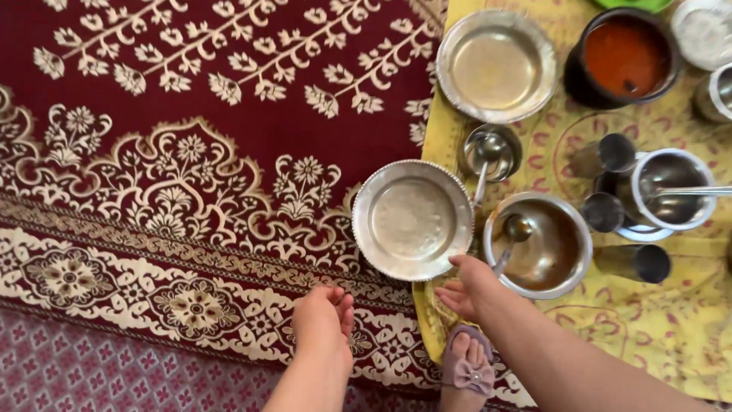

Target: Clearing used dishes and utensils from a floor-level dining area to a kitchen counter.

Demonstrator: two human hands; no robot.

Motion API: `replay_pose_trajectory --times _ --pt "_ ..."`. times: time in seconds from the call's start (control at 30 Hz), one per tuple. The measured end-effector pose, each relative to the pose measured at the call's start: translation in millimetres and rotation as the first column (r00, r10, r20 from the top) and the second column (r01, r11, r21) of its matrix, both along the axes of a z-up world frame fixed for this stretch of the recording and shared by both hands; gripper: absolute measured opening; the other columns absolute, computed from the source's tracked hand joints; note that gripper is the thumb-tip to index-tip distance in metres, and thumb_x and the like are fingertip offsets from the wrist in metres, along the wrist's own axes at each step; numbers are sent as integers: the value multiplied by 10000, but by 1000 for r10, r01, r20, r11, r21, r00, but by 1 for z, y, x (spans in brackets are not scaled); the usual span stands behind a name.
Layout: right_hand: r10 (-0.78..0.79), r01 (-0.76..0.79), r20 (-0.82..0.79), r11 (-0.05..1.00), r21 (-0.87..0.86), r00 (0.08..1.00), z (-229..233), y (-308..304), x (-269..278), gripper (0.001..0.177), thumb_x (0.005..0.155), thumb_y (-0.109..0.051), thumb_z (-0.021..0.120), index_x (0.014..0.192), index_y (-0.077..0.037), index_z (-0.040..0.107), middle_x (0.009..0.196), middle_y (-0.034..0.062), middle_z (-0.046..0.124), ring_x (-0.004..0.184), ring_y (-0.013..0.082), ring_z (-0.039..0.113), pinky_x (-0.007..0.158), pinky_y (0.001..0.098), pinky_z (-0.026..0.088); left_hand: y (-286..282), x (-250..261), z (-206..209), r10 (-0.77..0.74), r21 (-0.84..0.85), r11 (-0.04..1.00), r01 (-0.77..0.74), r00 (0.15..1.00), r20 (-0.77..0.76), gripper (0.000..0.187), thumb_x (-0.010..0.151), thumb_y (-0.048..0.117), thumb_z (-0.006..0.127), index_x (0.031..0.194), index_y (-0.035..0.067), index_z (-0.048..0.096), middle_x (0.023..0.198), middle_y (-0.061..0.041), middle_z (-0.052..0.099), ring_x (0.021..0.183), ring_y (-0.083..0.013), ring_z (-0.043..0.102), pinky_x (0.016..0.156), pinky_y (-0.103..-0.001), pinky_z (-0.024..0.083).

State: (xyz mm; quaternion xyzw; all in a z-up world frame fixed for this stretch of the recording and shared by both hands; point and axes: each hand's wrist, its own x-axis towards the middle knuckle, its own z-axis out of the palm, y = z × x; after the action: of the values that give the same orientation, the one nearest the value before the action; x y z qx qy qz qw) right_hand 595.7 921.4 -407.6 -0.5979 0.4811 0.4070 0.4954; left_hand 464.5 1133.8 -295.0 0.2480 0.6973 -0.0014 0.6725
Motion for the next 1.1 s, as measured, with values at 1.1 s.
replay_pose_trajectory --times 1.1 --pt "-8 -200 434 880 431 901 151 26 32 244 900 -47 645 1138 -88 681 1056 36 743 971 179 701 905 351 560 73 74 103 -632 506 603 617 756 -168 620 1027 476 451 1514 111 334 1415 -123 536 1267 -290 567 1061 -466 453"
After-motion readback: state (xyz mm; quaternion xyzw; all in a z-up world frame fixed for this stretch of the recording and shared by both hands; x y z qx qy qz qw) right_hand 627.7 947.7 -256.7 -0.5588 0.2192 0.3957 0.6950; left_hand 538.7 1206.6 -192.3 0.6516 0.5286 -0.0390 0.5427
